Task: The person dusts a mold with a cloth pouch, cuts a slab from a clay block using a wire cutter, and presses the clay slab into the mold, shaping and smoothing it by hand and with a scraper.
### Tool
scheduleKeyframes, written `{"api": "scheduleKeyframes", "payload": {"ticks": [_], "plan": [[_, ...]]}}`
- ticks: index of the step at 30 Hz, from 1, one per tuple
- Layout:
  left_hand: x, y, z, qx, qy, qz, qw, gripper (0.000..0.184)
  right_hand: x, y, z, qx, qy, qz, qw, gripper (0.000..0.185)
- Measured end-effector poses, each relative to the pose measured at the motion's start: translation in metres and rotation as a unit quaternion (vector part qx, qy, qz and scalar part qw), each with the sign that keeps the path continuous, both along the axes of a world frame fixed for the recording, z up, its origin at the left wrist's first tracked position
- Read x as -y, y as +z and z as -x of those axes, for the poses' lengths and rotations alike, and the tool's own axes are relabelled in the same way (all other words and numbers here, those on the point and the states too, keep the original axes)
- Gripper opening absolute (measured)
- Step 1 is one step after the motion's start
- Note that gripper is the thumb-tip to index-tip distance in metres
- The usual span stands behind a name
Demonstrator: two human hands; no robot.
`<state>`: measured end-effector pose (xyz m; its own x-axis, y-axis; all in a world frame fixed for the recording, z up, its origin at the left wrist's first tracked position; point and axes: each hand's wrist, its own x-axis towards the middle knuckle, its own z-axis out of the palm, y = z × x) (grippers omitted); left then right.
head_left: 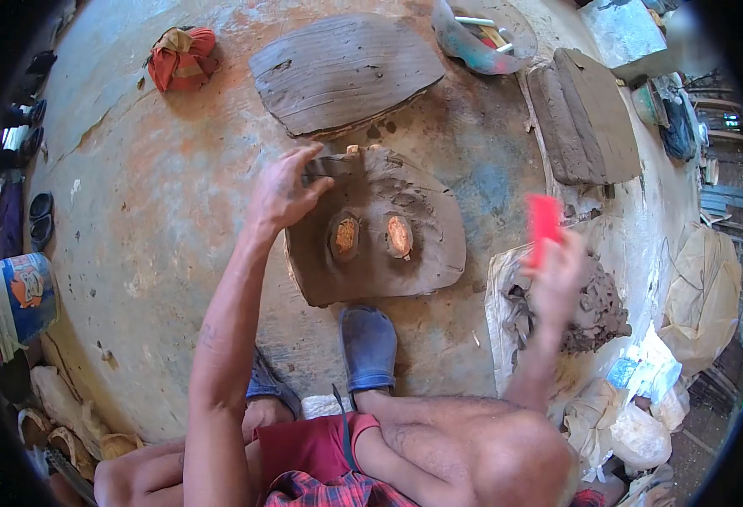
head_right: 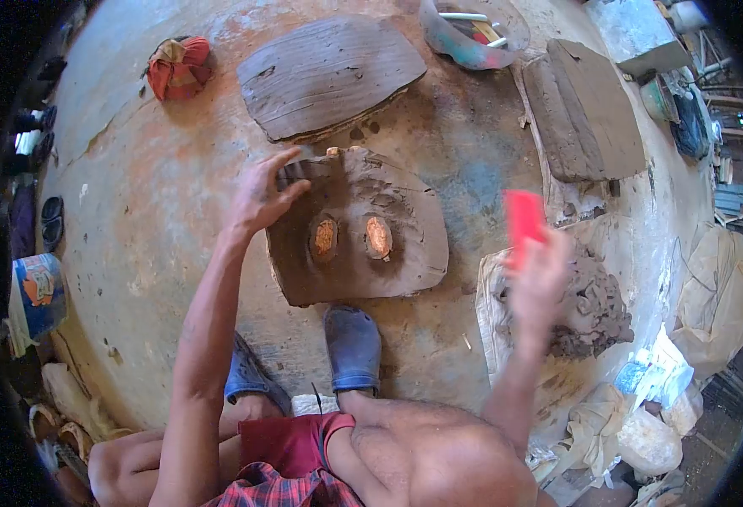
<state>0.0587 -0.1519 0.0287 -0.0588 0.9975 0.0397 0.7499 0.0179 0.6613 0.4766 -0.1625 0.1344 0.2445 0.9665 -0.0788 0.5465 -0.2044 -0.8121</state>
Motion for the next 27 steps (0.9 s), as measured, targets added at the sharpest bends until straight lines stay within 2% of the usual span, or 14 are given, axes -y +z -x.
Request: {"api": "scheduleKeyframes", "payload": {"ticks": [1, 3, 5, 6, 9, 14, 17, 21, 23, 27], "plan": [[-0.007, 0.002, -0.002, -0.002, 0.0, -0.003, 1.0, 0.061, -0.009, -0.019, 0.032, -0.13, 0.067, 0.061, 0.987, 0.033], [-0.021, 0.009, -0.013, -0.001, -0.035, 0.082, 0.996, 0.061, -0.029, -0.05, 0.098, -0.114, 0.196, 0.057, 0.972, 0.032], [-0.03, 0.008, -0.015, -0.021, -0.043, 0.101, 0.994, 0.059, -0.045, -0.058, 0.15, -0.123, 0.228, 0.082, 0.962, 0.038], [-0.033, 0.006, -0.016, -0.038, -0.051, 0.121, 0.991, 0.057, -0.052, -0.067, 0.167, -0.112, 0.225, 0.07, 0.965, 0.043], [-0.04, 0.005, -0.016, -0.024, -0.049, 0.148, 0.987, 0.055, -0.068, -0.087, 0.195, -0.097, 0.217, 0.074, 0.969, 0.039], [-0.037, -0.007, -0.015, 0.004, -0.036, 0.123, 0.992, 0.053, -0.069, -0.091, 0.207, -0.008, 0.239, 0.028, 0.971, 0.041], [-0.037, -0.008, -0.015, 0.023, -0.035, 0.107, 0.993, 0.052, -0.062, -0.111, 0.209, 0.004, 0.22, -0.013, 0.975, 0.039], [-0.037, -0.007, -0.017, 0.057, -0.024, 0.101, 0.993, 0.05, -0.046, -0.118, 0.211, 0.0, 0.183, 0.009, 0.983, 0.038], [-0.037, -0.003, -0.017, 0.07, -0.024, 0.105, 0.992, 0.049, -0.038, -0.093, 0.214, -0.082, 0.164, 0.1, 0.978, 0.037], [-0.036, -0.003, -0.016, 0.104, -0.03, 0.085, 0.99, 0.049, -0.025, -0.095, 0.215, -0.102, 0.156, 0.095, 0.978, 0.036]]}}
